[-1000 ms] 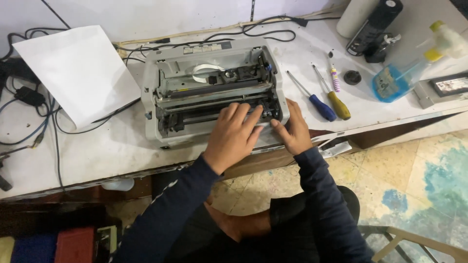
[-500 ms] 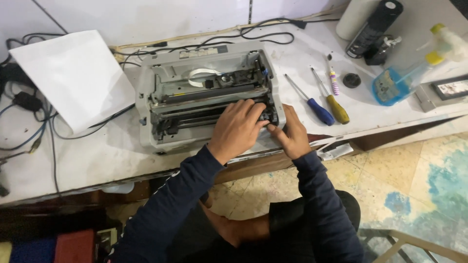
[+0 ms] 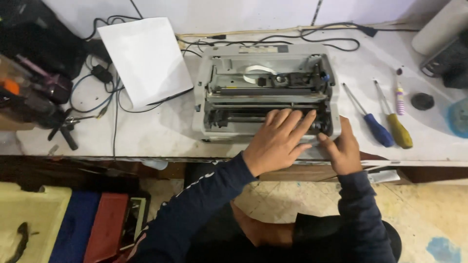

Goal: A person disassembles a printer by removing screws and internal components using a screwdriver.

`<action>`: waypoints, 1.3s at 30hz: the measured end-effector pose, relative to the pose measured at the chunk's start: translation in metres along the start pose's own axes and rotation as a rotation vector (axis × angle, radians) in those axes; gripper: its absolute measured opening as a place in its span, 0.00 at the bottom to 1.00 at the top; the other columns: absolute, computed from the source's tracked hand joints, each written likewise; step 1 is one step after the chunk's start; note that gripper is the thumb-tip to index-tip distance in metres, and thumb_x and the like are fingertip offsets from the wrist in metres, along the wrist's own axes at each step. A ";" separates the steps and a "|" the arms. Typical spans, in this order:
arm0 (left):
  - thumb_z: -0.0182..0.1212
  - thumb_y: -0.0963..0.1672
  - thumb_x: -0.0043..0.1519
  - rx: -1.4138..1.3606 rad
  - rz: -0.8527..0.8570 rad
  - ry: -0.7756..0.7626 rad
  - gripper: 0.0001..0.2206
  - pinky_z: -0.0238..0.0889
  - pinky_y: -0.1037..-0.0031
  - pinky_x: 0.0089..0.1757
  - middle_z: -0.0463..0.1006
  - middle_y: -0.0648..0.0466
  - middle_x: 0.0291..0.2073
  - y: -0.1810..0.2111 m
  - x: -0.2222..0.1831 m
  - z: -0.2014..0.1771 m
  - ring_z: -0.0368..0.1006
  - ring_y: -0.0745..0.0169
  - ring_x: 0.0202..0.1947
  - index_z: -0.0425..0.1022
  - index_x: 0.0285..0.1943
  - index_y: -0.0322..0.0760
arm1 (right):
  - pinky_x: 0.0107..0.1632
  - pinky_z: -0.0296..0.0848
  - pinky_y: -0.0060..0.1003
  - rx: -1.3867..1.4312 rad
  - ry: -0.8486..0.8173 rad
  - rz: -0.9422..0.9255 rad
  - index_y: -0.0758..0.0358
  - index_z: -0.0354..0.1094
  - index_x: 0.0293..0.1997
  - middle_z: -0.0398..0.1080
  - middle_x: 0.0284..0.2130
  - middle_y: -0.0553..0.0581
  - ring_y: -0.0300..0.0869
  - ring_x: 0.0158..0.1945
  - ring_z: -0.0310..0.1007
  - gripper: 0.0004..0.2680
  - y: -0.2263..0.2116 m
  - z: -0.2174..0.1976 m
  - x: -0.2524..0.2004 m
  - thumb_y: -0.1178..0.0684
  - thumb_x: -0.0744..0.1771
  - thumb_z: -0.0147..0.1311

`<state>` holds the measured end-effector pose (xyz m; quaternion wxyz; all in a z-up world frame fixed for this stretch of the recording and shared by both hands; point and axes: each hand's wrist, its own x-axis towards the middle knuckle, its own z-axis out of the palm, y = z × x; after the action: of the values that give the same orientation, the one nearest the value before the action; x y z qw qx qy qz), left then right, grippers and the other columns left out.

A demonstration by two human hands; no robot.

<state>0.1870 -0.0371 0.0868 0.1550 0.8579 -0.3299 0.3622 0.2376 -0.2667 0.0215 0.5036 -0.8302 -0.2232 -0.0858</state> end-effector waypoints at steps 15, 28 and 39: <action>0.71 0.41 0.53 0.275 -0.226 -0.508 0.10 0.56 0.60 0.40 0.69 0.47 0.36 -0.088 -0.065 -0.146 0.65 0.46 0.41 0.82 0.41 0.31 | 0.61 0.62 0.60 -0.022 0.040 0.013 0.64 0.60 0.66 0.66 0.50 0.70 0.65 0.54 0.68 0.19 0.002 0.006 -0.009 0.45 0.70 0.54; 0.72 0.42 0.55 0.541 -0.002 -0.669 0.07 0.62 0.62 0.41 0.77 0.45 0.36 -0.098 -0.054 -0.115 0.72 0.52 0.35 0.82 0.35 0.33 | 0.61 0.63 0.60 -0.003 0.044 -0.014 0.63 0.60 0.64 0.66 0.48 0.68 0.61 0.53 0.69 0.18 -0.017 0.003 -0.008 0.44 0.70 0.54; 0.61 0.44 0.49 0.325 -0.078 -0.579 0.14 0.66 0.63 0.33 0.70 0.49 0.40 -0.116 -0.076 -0.116 0.69 0.51 0.37 0.77 0.40 0.30 | 0.59 0.62 0.66 -0.036 0.065 -0.076 0.70 0.53 0.72 0.64 0.54 0.77 0.71 0.57 0.66 0.25 -0.016 0.004 -0.006 0.45 0.69 0.54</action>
<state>0.1657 0.1411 0.1084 -0.0703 0.9506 -0.2651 0.1452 0.2246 -0.2588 0.0299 0.4919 -0.8269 -0.2363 -0.1358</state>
